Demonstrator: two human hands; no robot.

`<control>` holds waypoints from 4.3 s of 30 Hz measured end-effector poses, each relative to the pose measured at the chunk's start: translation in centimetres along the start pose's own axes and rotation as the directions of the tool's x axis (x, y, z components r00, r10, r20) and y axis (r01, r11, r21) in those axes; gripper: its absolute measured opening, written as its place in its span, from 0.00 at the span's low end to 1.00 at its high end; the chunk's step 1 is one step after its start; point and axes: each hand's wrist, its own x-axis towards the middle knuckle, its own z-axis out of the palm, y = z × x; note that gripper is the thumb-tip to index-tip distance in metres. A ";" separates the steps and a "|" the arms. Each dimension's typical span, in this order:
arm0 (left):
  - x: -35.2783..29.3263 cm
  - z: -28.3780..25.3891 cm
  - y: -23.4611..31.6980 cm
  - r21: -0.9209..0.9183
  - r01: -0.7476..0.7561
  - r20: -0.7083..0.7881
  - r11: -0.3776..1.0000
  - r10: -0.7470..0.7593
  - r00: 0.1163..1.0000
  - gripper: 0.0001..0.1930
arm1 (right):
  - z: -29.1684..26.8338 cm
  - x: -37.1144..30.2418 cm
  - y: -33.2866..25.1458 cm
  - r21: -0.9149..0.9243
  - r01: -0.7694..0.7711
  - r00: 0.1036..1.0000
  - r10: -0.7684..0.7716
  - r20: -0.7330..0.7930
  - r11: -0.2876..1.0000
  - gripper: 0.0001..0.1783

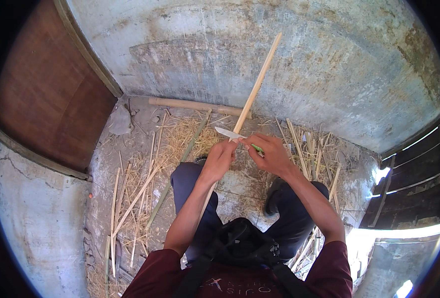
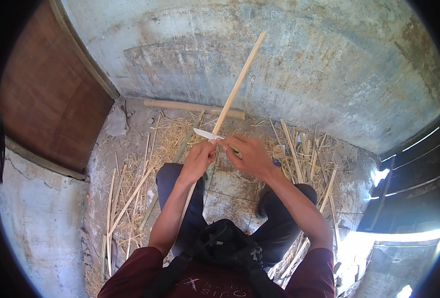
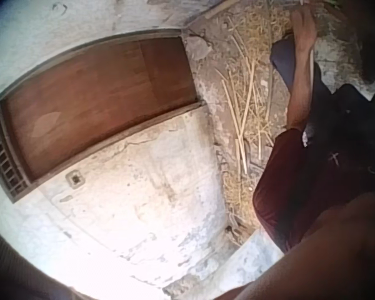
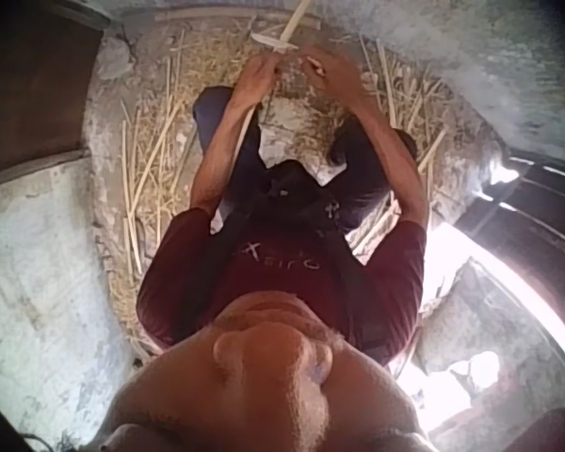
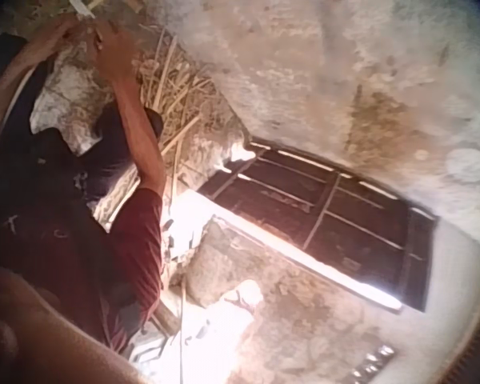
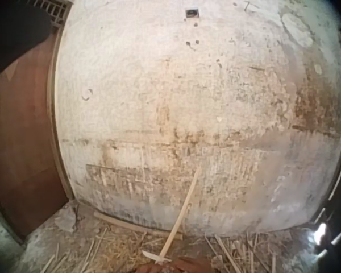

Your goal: The person whittles a thin wooden rod by hand using a small knife, shaving off pieces of wood to thin one end.

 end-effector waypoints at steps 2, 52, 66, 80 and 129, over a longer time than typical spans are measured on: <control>0.2 -0.1 -0.5 0.017 -0.030 0.002 0.999 0.029 1.000 0.27 | 0.0 0.0 -0.1 0.009 -0.013 1.000 0.013 0.010 1.000 0.14; -0.6 0.3 0.9 0.032 -0.014 0.080 0.999 0.012 0.997 0.11 | -0.8 0.5 1.7 -0.021 -0.053 0.997 0.051 -0.062 0.998 0.15; -3.7 0.3 4.0 0.417 -0.160 -0.066 0.895 0.206 0.976 0.10 | -1.5 0.3 0.3 0.000 -0.052 0.999 0.052 -0.002 0.999 0.15; -2.9 1.5 0.8 0.671 -0.040 -0.207 0.740 0.239 0.949 0.12 | -0.8 0.3 0.2 -0.032 -0.147 0.982 0.150 0.115 0.989 0.13; -7.1 -1.1 1.6 0.389 0.045 0.073 0.920 -0.079 0.994 0.20 | -0.1 0.1 0.8 0.193 -0.232 0.966 0.248 -0.066 0.953 0.30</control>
